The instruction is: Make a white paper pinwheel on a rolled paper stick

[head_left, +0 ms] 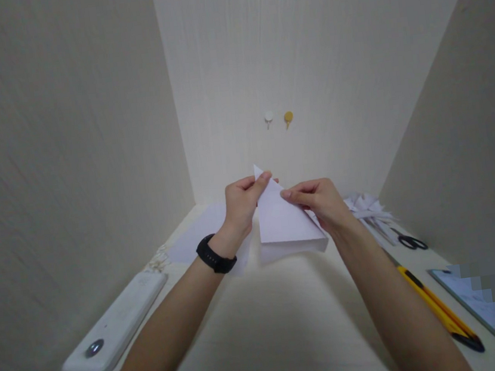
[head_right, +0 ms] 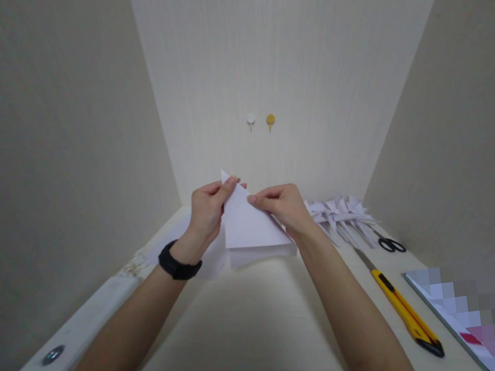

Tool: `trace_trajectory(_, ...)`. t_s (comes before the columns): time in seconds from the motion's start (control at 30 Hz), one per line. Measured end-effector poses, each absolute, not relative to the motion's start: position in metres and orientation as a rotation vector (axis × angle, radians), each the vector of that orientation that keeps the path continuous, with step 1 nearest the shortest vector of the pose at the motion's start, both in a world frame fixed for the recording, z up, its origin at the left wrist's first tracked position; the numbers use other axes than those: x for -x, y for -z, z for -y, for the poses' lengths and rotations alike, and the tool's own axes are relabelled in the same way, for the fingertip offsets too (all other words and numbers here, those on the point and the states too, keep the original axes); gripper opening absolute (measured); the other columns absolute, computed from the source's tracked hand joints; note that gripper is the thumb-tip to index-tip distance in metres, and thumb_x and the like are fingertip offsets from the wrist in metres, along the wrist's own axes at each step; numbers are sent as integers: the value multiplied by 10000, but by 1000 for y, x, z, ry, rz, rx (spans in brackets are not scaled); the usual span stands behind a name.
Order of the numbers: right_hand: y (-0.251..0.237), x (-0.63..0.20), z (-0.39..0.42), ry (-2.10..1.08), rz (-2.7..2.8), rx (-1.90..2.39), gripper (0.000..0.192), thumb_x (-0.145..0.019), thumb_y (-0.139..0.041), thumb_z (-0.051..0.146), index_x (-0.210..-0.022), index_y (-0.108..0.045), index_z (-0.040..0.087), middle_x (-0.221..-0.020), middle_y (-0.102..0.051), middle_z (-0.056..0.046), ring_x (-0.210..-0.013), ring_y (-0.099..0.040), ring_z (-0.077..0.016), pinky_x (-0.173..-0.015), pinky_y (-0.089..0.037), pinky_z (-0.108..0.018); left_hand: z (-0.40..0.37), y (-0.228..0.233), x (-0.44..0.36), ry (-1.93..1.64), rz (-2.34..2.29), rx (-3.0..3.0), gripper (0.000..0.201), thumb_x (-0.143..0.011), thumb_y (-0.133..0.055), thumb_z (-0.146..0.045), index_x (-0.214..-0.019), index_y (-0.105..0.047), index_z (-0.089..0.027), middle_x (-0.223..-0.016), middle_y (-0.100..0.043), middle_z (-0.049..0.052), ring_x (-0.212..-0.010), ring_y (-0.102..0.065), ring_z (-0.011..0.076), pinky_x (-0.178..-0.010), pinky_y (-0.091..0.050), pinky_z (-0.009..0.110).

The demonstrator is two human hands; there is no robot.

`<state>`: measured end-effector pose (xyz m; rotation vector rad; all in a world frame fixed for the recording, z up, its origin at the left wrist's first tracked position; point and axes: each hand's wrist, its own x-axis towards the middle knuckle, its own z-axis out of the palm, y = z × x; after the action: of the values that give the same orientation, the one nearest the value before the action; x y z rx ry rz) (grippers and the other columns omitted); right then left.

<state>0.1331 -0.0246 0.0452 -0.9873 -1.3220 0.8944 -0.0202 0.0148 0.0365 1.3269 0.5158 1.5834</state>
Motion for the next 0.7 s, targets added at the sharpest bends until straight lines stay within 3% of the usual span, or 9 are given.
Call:
trace_trajectory(0.1,-46,-133,25,-896,1357,1013,270,-524,-848,391,-621,-759,155,-589,-663,-44,-540,-512,-130,-539,-390,-285,-14,-36,20,-1563,-495,-1256,368,-664,-824,-475,-760,-743,-130,-830,-750,105,-673,-672,161,-647,-520,285)
trace_trajectory(0.3,-44,-134,24,-888,1398,1016,294,-520,-853,404,-594,-741,143,-564,-632,-30,-543,-500,-117,-544,-386,-276,-12,-41,22,-1581,-494,-1229,344,-664,-833,-439,-759,-741,-121,-838,-753,115,-757,-707,193,-668,-540,282)
trace_trajectory(0.7,-43,-132,25,-937,1450,1012,316,-529,-853,424,-621,-747,140,-597,-664,-43,-569,-554,-133,-598,-464,-296,-3,-49,28,-1533,-518,-1162,278,-669,-844,-367,-728,-734,-118,-839,-745,112,-700,-679,172,-676,-542,295)
